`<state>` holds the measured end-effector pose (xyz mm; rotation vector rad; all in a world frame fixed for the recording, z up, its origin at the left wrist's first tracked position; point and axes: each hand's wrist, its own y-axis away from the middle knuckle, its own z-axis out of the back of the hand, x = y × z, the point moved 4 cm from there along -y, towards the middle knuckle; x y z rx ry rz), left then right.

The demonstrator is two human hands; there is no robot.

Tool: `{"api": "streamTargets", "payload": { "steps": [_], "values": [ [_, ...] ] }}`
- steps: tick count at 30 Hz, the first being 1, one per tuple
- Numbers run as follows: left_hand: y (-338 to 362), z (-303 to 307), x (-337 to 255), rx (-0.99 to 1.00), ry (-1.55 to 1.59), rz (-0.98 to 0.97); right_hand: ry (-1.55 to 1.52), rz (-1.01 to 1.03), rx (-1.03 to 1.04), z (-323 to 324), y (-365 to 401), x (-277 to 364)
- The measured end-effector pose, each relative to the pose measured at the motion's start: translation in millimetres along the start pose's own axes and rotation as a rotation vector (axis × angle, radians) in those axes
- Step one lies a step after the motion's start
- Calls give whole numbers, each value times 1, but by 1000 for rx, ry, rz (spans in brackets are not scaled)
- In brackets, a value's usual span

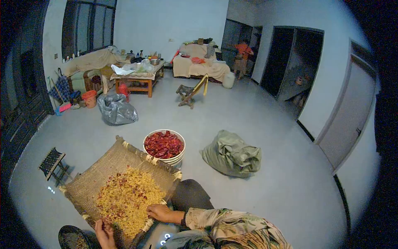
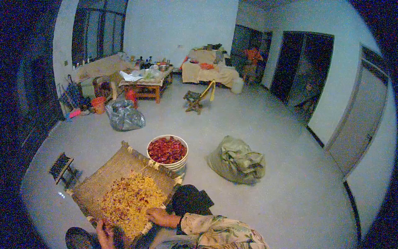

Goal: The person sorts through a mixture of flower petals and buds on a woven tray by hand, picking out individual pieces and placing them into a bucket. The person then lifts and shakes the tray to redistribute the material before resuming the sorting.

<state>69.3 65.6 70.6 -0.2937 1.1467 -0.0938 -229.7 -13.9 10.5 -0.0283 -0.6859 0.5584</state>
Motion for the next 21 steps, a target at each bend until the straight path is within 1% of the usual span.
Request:
{"api": "streamTargets", "payload": {
  "steps": [1, 4, 5, 8, 9, 10, 11, 12, 13, 14, 15, 16, 17, 18, 19, 20, 21],
  "values": [
    [0, 2, -16, -31, -94, -18, 12, 8, -6, -2, -1, -2],
    [-4, 8, -45, -342, 777, 750, 23, -19, 16, -5, -1, -5],
    [-2, 15, -39, -354, 765, 735, 25, -14, 12, -6, 0, -4],
    [5, 25, -65, -458, 741, 702, 49, -5, 27, -1, -1, 1],
    [2, 31, -37, -275, 751, 818, 68, -6, 49, -1, -3, -1],
    [-3, 24, -25, -346, 781, 739, 79, -3, 82, -4, -4, -2],
    [-9, 21, -19, -431, 801, 670, 117, 55, 86, -14, -6, -13],
    [-13, 19, -32, -334, 776, 640, 146, 123, 106, -25, -6, -21],
    [-16, 18, -45, -239, 750, 605, 283, 259, 208, -10, -10, 2],
    [-21, 16, -51, -234, 738, 580, 103, -42, 176, 8, -8, 17],
    [-25, 14, -57, -230, 726, 556, 127, -138, 194, 12, -10, 21],
    [-28, 13, -49, -145, 684, 532, 104, -56, 117, 9, -9, 17],
    [-25, 16, -35, -145, 533, 429, 71, -45, 93, 6, -8, 14],
    [-23, 18, -22, -107, 590, 442, 40, -43, 57, 4, -7, 11],
    [-14, 23, -2, -130, 597, 445, 12, -70, 75, 7, -9, 15],
    [-10, 30, 1, -164, 670, 573, -11, -101, 83, 12, -10, 22],
    [-6, 42, 8, -203, 683, 570, 42, -82, 79, 14, -11, 27]
  ]
}}
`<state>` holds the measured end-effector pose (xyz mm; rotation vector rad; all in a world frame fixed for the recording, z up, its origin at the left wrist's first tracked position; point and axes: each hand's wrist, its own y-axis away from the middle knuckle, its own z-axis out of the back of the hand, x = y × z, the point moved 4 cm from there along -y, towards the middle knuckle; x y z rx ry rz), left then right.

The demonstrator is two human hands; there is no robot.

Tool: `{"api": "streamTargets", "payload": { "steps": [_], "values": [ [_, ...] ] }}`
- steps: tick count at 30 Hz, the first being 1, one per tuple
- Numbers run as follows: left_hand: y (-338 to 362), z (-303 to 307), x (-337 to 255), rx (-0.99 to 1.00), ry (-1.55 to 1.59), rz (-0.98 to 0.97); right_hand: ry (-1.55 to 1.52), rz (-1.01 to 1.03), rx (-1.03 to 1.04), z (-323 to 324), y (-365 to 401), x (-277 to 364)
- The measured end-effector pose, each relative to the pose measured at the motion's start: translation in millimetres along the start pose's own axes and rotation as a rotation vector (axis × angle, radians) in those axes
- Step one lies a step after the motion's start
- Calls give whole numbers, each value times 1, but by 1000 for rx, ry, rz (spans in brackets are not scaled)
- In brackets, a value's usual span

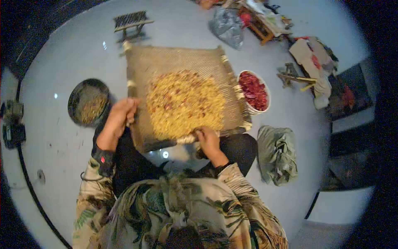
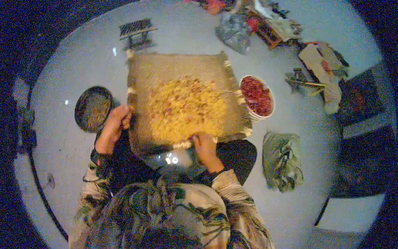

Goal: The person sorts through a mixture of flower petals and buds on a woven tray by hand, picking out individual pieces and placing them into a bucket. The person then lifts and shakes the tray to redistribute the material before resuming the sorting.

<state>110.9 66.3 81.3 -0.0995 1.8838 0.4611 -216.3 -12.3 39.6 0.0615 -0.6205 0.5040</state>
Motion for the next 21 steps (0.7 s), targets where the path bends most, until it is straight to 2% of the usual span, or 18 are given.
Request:
{"api": "streamTargets", "payload": {
  "steps": [3, 5, 7, 9, 11, 12, 14, 17, 19, 21],
  "values": [
    [9, 45, -19, -86, 114, -11, 60, -15, -10, -1, -2, 6],
    [13, 80, -36, -200, 122, -70, 154, 4, -28, 2, -2, 11],
    [5, 125, -38, -368, 86, -43, 69, 42, -49, 1, -3, 8],
    [-28, 206, -19, -349, 45, -75, 65, 12, -47, -5, -3, 2],
    [-25, 215, -22, -457, 77, -37, 72, 42, -35, -4, -4, 4],
    [-31, 233, -19, -326, -74, 34, 78, 29, -34, -8, -3, -2],
    [-35, 253, -18, -397, -155, -2, 78, 30, -17, -7, -4, -2],
    [-34, 241, -23, -466, -156, -60, 103, 61, -52, -6, -7, -3],
    [-34, 202, -29, -505, -35, -95, -46, 65, -18, -2, -16, 8],
    [-31, 139, -46, -424, 146, -76, -71, 106, 10, -3, -31, 15]
  ]
}}
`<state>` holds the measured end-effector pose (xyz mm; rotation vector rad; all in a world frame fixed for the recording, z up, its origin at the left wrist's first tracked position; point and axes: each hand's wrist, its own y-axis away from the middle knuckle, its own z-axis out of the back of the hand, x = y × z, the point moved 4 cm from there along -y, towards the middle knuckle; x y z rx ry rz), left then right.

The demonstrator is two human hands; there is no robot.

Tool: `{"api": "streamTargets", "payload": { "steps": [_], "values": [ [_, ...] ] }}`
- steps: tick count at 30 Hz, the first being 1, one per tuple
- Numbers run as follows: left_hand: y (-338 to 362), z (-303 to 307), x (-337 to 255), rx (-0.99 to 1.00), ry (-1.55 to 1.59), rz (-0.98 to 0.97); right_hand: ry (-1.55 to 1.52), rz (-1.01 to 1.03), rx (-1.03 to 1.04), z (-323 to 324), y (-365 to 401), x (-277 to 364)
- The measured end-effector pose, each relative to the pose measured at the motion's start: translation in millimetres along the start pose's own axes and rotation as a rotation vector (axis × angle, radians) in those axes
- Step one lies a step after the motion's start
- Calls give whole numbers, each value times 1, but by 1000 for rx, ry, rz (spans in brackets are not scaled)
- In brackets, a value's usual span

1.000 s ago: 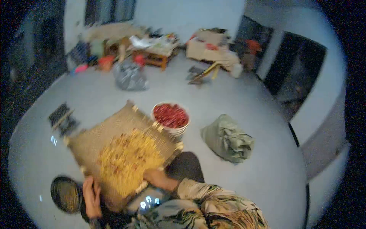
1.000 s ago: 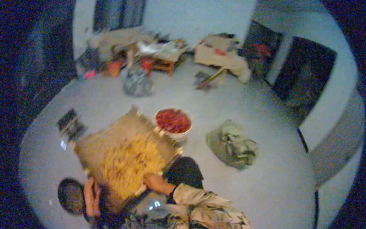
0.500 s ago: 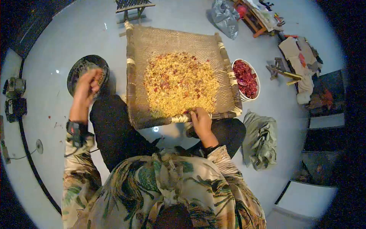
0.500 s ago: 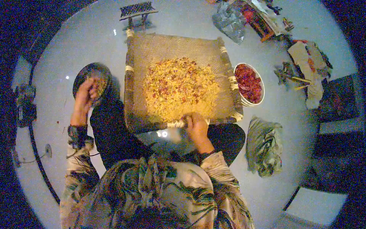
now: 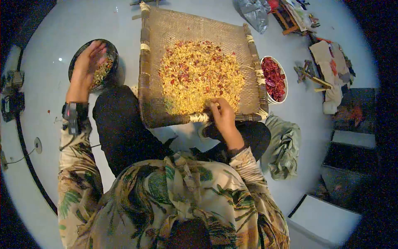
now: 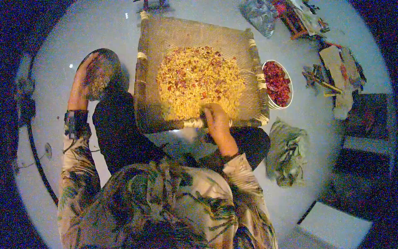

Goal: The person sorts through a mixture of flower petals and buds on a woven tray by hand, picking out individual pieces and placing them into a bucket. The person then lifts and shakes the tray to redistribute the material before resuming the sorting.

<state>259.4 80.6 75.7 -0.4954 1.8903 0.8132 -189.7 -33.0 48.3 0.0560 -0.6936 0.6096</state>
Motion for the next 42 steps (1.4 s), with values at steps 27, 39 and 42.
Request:
{"api": "streamTargets", "payload": {
  "steps": [27, 39, 42],
  "values": [
    [44, -158, 61, 291, 364, 8, 179, -35, 96, -80, -148, -16],
    [38, -157, 61, 248, 359, 5, 380, 192, 270, -114, -162, -5],
    [36, -157, 63, 240, 351, 5, 133, 64, 185, -105, -160, -24]
  ]
}}
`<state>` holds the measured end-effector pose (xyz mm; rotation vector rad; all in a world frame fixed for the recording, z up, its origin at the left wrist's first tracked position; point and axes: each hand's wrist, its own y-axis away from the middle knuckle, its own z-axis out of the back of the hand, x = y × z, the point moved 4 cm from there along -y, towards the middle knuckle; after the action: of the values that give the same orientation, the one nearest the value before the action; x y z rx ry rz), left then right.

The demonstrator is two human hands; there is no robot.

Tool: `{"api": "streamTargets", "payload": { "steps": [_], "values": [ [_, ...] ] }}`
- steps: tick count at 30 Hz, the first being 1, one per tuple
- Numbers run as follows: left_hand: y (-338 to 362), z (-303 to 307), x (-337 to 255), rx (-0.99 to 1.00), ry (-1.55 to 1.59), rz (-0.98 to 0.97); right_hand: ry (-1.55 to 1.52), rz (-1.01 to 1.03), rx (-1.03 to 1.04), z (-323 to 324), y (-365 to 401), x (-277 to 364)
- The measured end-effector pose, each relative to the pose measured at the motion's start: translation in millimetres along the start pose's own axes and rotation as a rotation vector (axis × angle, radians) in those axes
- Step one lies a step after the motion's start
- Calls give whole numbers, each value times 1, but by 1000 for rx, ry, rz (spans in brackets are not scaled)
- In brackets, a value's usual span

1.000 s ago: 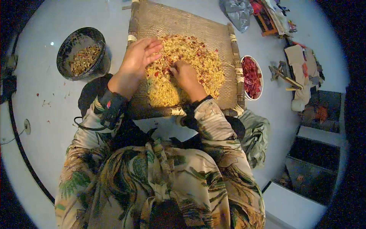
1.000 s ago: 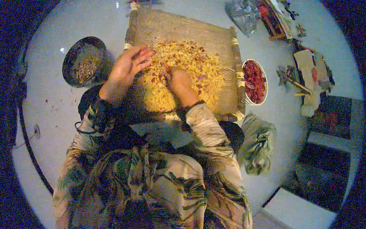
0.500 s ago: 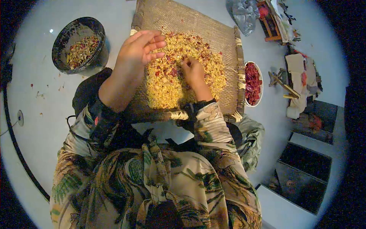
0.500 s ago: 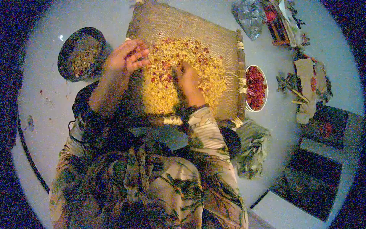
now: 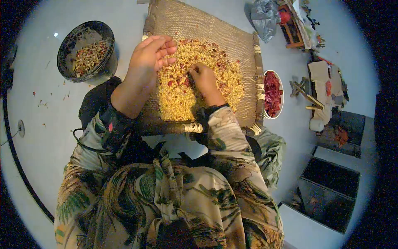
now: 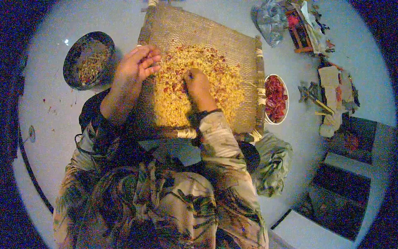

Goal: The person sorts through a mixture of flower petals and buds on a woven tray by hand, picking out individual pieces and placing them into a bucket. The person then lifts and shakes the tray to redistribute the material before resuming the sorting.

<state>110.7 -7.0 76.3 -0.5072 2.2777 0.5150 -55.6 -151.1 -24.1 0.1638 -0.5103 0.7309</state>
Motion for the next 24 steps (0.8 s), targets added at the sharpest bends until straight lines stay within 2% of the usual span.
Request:
{"api": "streamTargets", "payload": {
  "steps": [4, 5, 8, 11, 14, 15, 18, 19, 22, 24],
  "values": [
    [-1, -1, 4, 2, -16, 10, -569, -155, -67, 8, 7, -30],
    [0, -2, 5, 1, -21, 9, -585, -354, 67, 9, 12, -45],
    [0, -4, 9, 5, -39, 19, -863, -439, 117, 8, 22, -48],
    [-3, -3, 14, -10, -63, 33, -419, -160, -58, -11, 13, -76],
    [0, -5, 14, -29, -70, 37, -134, -41, -33, 26, 19, 0],
    [-1, -4, 15, -31, -74, 40, -91, 75, -52, 24, 14, 10],
    [-4, -3, 17, -35, -80, 40, 141, 122, 82, 15, 7, 28],
    [-3, -4, 17, -35, -79, 32, 268, 238, 74, 8, 7, 28],
    [-4, -5, 14, -35, -109, 40, 387, 120, 219, 3, 4, 27],
    [-6, -5, 13, -36, -118, 47, 220, 80, 109, 6, 4, 19]
  ]
}}
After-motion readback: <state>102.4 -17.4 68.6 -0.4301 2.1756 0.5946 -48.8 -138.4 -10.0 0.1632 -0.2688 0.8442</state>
